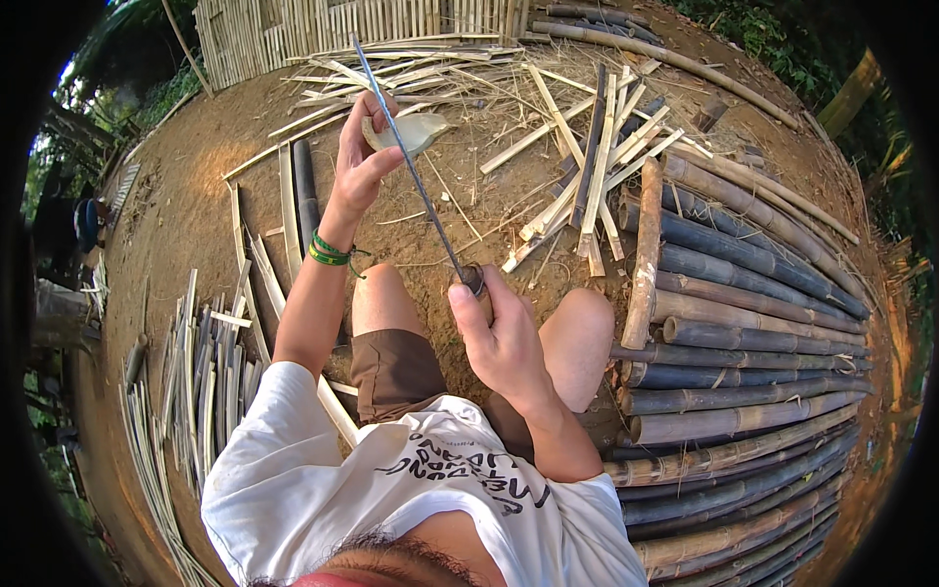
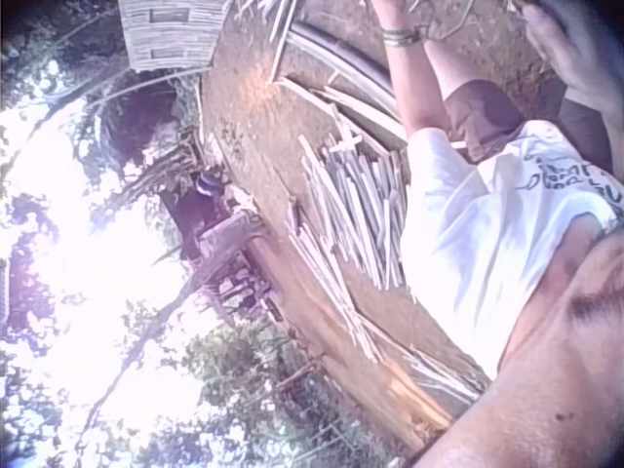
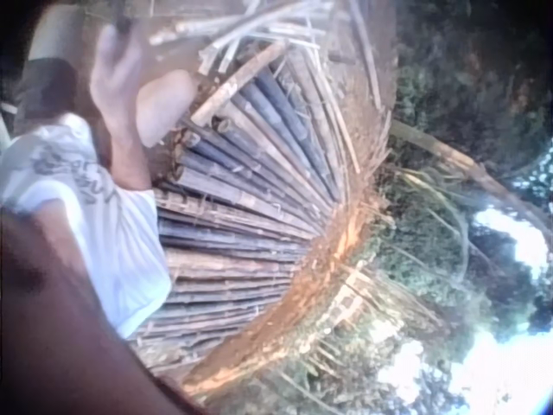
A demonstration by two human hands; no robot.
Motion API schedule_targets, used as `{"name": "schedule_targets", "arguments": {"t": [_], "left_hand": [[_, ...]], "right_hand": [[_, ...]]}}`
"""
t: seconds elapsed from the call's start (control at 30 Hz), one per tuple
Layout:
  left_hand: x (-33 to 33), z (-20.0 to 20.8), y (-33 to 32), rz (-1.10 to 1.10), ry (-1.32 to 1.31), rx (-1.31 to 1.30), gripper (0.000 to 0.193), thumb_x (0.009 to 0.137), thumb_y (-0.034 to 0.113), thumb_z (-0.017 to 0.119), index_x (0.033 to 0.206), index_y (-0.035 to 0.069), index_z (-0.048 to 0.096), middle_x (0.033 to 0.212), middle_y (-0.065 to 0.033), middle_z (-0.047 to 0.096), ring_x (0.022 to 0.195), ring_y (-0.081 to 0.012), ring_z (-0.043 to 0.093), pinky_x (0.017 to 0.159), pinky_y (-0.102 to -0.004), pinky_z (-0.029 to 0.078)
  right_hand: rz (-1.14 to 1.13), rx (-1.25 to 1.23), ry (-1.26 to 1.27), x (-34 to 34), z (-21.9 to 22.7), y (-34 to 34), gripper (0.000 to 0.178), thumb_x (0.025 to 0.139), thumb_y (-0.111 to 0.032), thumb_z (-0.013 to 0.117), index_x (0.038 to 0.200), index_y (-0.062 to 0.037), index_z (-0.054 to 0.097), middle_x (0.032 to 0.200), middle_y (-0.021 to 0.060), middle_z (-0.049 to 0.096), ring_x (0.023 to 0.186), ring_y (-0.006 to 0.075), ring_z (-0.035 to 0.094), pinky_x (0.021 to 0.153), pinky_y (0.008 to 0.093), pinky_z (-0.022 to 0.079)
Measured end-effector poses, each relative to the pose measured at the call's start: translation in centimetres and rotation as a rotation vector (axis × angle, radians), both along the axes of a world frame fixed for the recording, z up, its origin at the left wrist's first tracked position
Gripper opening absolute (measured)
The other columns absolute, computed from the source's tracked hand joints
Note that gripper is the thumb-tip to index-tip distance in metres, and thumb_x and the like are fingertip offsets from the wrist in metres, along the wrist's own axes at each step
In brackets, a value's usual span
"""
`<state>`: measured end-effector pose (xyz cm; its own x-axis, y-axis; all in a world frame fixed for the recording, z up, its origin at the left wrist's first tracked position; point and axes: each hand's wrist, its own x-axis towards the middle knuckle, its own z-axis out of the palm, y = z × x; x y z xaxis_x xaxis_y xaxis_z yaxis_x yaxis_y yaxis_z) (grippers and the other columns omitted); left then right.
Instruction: The person processes bamboo strips using a knife, hitting the back of the knife with a piece of wood to split the bamboo, then whittles a small wooden peg.
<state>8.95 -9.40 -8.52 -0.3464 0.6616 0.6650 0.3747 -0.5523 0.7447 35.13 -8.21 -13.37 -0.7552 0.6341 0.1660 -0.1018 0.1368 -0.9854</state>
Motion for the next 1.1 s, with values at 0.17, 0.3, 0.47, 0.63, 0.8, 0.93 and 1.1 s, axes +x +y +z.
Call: {"name": "schedule_targets", "arguments": {"t": [0.17, 0.3, 0.47, 0.63, 0.8, 0.93, 1.1], "left_hand": [[-1.3, -0.5, 0.1, -0.049, 0.013, -0.025, 0.051, 0.067, 0.043, 0.062, 0.095, 0.009, 0.037, 0.094, -0.0027, 0.032, 0.088, -0.0170, 0.032, 0.082, -0.0281, 0.027], [-1.4, -0.3, 0.2, -0.074, -0.003, -0.036, 0.051, 0.067, 0.045, 0.058, 0.095, 0.008, 0.037, 0.094, -0.0034, 0.031, 0.089, -0.0180, 0.032, 0.082, -0.0290, 0.026], [-1.5, -0.2, 0.4, -0.067, 0.026, -0.025, 0.048, 0.067, 0.042, 0.057, 0.095, 0.008, 0.037, 0.095, -0.0042, 0.032, 0.089, -0.0186, 0.032, 0.082, -0.0294, 0.027], [-1.6, -0.2, 0.5, -0.093, 0.008, -0.022, 0.046, 0.066, 0.039, 0.056, 0.094, 0.008, 0.037, 0.094, -0.0048, 0.032, 0.089, -0.0190, 0.032, 0.083, -0.0300, 0.027], [-1.9, -0.2, 0.8, -0.113, 0.014, -0.007, 0.044, 0.066, 0.036, 0.055, 0.093, 0.007, 0.037, 0.093, -0.0049, 0.031, 0.089, -0.0194, 0.032, 0.083, -0.0304, 0.027], [-1.6, 0.3, 0.8, -0.107, 0.034, -0.006, 0.043, 0.066, 0.036, 0.055, 0.092, 0.007, 0.036, 0.092, -0.0046, 0.030, 0.087, -0.0192, 0.031, 0.081, -0.0306, 0.026], [-1.4, 0.4, 0.6, -0.097, 0.025, -0.016, 0.044, 0.066, 0.037, 0.056, 0.092, 0.007, 0.036, 0.092, -0.0041, 0.029, 0.086, -0.0185, 0.030, 0.079, -0.0305, 0.025]], "right_hand": [[0.002, -0.055, 0.035, -0.2, -0.6, 0.1, 0.039, 0.104, -0.037, 0.055, 0.091, -0.0006, 0.052, 0.057, 0.0038, 0.052, 0.050, 0.0121, 0.050, 0.049, 0.0314, 0.039], [-0.002, -0.037, 0.024, -0.2, -0.5, 0.2, 0.040, 0.104, -0.037, 0.055, 0.090, -0.0005, 0.052, 0.057, 0.0044, 0.052, 0.050, 0.0126, 0.050, 0.049, 0.0322, 0.039], [-0.008, -0.030, 0.020, -0.3, -0.2, 0.2, 0.039, 0.103, -0.037, 0.056, 0.090, -0.0004, 0.052, 0.057, 0.0062, 0.053, 0.049, 0.0154, 0.052, 0.049, 0.0335, 0.039], [-0.016, 0.001, 0.018, -0.5, -0.7, 0.3, 0.039, 0.102, -0.037, 0.057, 0.090, 0.0003, 0.052, 0.057, 0.0086, 0.055, 0.049, 0.0183, 0.054, 0.049, 0.0350, 0.040], [-0.026, 0.011, 0.032, -0.7, -0.7, 0.2, 0.039, 0.102, -0.036, 0.057, 0.090, 0.0011, 0.052, 0.057, 0.0087, 0.055, 0.048, 0.0185, 0.055, 0.049, 0.0351, 0.040], [-0.029, -0.014, 0.047, -0.8, -0.9, 0.1, 0.039, 0.102, -0.035, 0.056, 0.090, 0.0012, 0.052, 0.057, 0.0078, 0.055, 0.048, 0.0173, 0.054, 0.049, 0.0339, 0.041], [-0.028, -0.036, 0.058, -0.8, -0.7, -0.1, 0.039, 0.103, -0.036, 0.056, 0.090, 0.0004, 0.053, 0.057, 0.0057, 0.054, 0.049, 0.0157, 0.053, 0.049, 0.0330, 0.041]]}}
